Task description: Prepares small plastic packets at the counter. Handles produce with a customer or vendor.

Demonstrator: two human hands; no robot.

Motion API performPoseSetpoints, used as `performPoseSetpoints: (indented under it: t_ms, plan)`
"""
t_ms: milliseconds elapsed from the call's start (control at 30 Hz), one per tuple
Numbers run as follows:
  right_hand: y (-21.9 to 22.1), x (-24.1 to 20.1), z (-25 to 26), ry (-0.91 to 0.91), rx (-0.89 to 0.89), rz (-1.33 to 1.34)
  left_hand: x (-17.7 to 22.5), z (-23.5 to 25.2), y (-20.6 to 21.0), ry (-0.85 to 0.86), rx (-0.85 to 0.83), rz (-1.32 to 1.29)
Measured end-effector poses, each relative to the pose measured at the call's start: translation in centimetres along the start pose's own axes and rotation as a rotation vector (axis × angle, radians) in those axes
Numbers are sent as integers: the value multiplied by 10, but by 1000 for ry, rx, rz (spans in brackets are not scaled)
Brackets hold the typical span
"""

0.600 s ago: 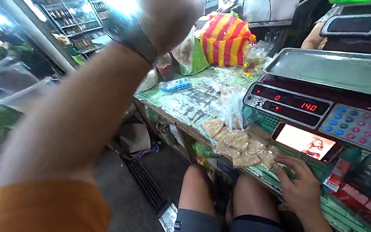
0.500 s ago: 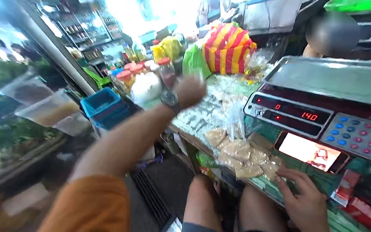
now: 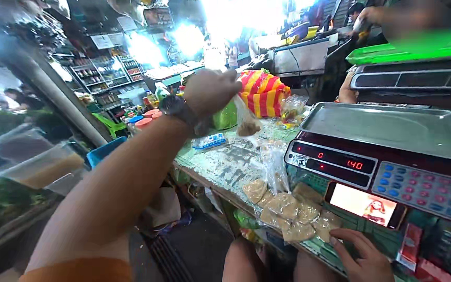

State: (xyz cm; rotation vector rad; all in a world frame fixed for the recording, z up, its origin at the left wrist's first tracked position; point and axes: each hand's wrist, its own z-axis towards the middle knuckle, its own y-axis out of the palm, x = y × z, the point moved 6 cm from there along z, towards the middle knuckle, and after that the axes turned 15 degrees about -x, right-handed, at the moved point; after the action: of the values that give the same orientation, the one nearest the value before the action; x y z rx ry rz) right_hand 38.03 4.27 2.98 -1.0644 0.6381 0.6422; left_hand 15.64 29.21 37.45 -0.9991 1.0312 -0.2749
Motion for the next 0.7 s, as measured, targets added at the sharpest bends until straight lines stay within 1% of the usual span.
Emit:
performPoseSetpoints:
  t_ms: [67, 100, 133, 167, 200, 267, 300, 333, 367, 433, 533, 600, 633, 667, 700]
  plan:
    - [2, 1, 0, 10, -3, -6, -23, -6, -10, -116, -28, 11]
    - [2, 1, 0, 9, 4, -11, -28, -10, -8, -195, -44, 4]
    - [1, 2, 1, 3, 21, -24, -24, -15, 2, -272, -58, -26]
    - [2, 4, 1, -11, 45, -47, -7, -21, 22, -315, -83, -67]
    - [2, 5, 0, -23, 66, -78, 24, -29, 57, -267, -123, -101]
    - [4, 5, -3, -31, 64, -106, 88, -46, 142, -13, -265, -126]
    - [4, 5, -3, -30, 49, -110, 101, -52, 169, 59, -302, -148]
    - [3, 5, -3, -29, 37, -109, 99, -53, 176, 69, -276, -179]
    - [2, 5, -2, -27, 34, -103, 88, -51, 169, 44, -214, -208]
    - [4, 3, 2, -28, 8, -94, 57, -48, 136, -5, -108, -236]
    - [7, 8, 2, 23, -46, -112, 26, -52, 87, -5, -11, -204]
    - [8, 11, 0, 33, -27, -135, 4, -55, 81, -77, 84, -212]
    - [8, 11, 1, 31, -10, -142, 2, -58, 82, -137, 111, -242]
    - [7, 10, 1, 31, 7, -146, 12, -61, 86, -190, 100, -294]
    - [7, 9, 1, 33, 23, -146, 33, -65, 100, -192, 61, -329]
